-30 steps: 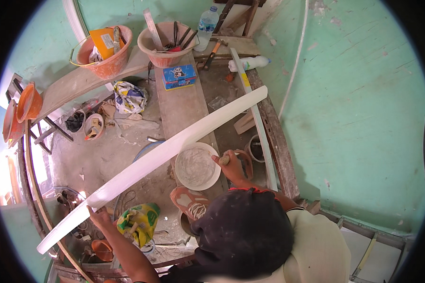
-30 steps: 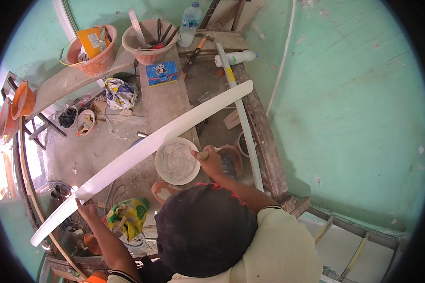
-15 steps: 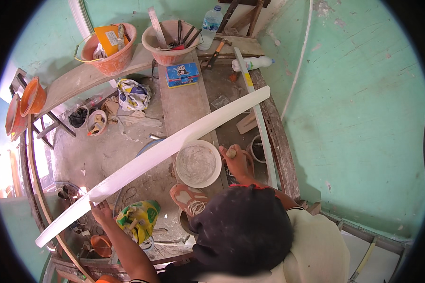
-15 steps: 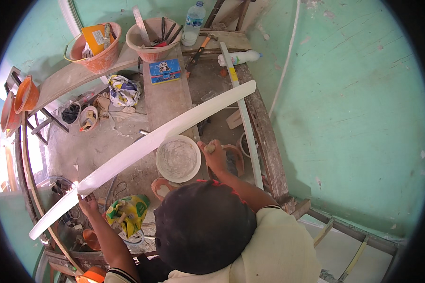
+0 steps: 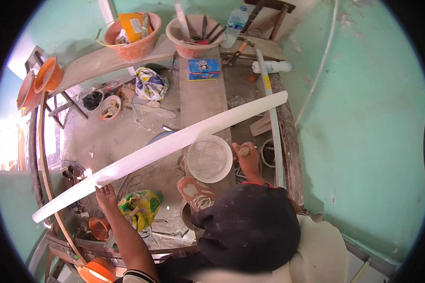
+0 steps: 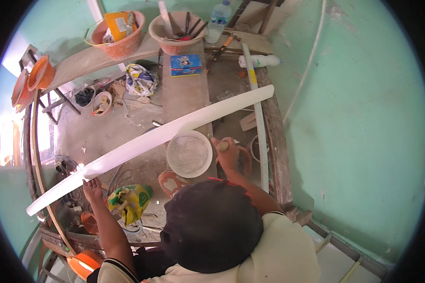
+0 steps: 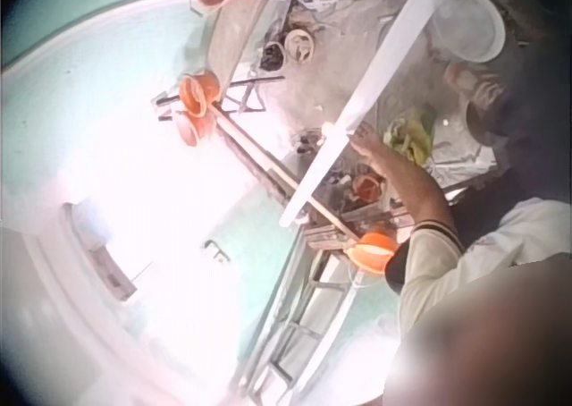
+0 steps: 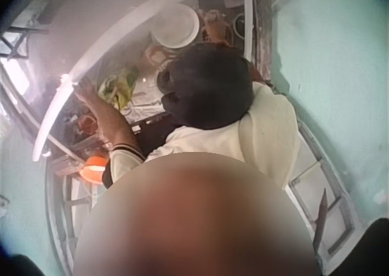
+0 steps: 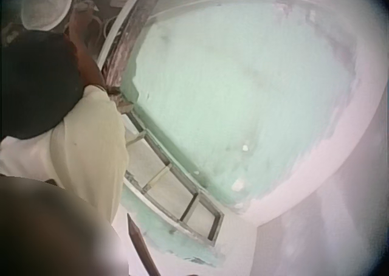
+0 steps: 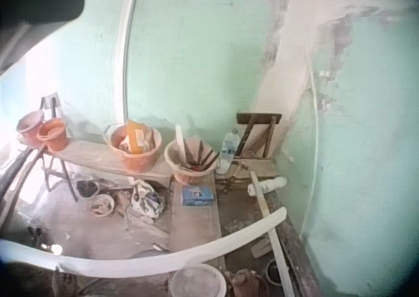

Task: The person removes a long white plastic strip from the ceiling corner and places it on a workbench. They then open a red container of nails, pour water into a white bowl, and mix a white powder with the water using a brush to create a plaster mixture.

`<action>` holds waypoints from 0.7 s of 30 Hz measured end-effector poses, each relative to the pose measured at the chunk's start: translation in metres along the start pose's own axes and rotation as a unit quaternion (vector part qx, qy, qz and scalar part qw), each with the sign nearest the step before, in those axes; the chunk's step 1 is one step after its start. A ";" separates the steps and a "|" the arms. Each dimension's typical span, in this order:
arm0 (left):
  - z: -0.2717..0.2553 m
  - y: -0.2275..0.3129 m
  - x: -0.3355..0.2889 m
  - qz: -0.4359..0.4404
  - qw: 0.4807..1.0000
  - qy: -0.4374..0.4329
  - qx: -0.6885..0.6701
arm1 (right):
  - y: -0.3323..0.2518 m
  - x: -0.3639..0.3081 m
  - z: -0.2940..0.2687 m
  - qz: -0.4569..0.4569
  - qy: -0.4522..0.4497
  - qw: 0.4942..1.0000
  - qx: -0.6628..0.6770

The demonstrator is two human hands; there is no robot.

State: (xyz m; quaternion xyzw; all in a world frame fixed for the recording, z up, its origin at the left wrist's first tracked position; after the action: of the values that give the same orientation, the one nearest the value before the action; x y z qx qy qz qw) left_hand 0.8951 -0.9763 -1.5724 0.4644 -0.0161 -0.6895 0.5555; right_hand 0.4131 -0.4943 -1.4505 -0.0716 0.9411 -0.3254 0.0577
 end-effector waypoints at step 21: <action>-0.077 0.061 -0.087 0.244 0.932 0.268 0.006 | -0.113 0.116 -0.035 -0.033 -0.118 0.921 0.369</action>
State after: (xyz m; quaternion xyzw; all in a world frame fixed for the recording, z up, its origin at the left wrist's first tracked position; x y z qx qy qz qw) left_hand 0.9874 -0.8944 -1.5289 0.6174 0.0166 -0.3822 0.6874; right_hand 0.3047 -0.5814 -1.3602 -0.1144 0.7381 -0.6403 0.1792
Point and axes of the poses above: each hand's wrist, its own x-axis towards the middle knuckle, its own z-axis out of the palm, y = z × x, the point moved 6 cm from there along x, towards the middle knuckle, and after that the axes turned 15 degrees about -x, right-handed, at the moved point
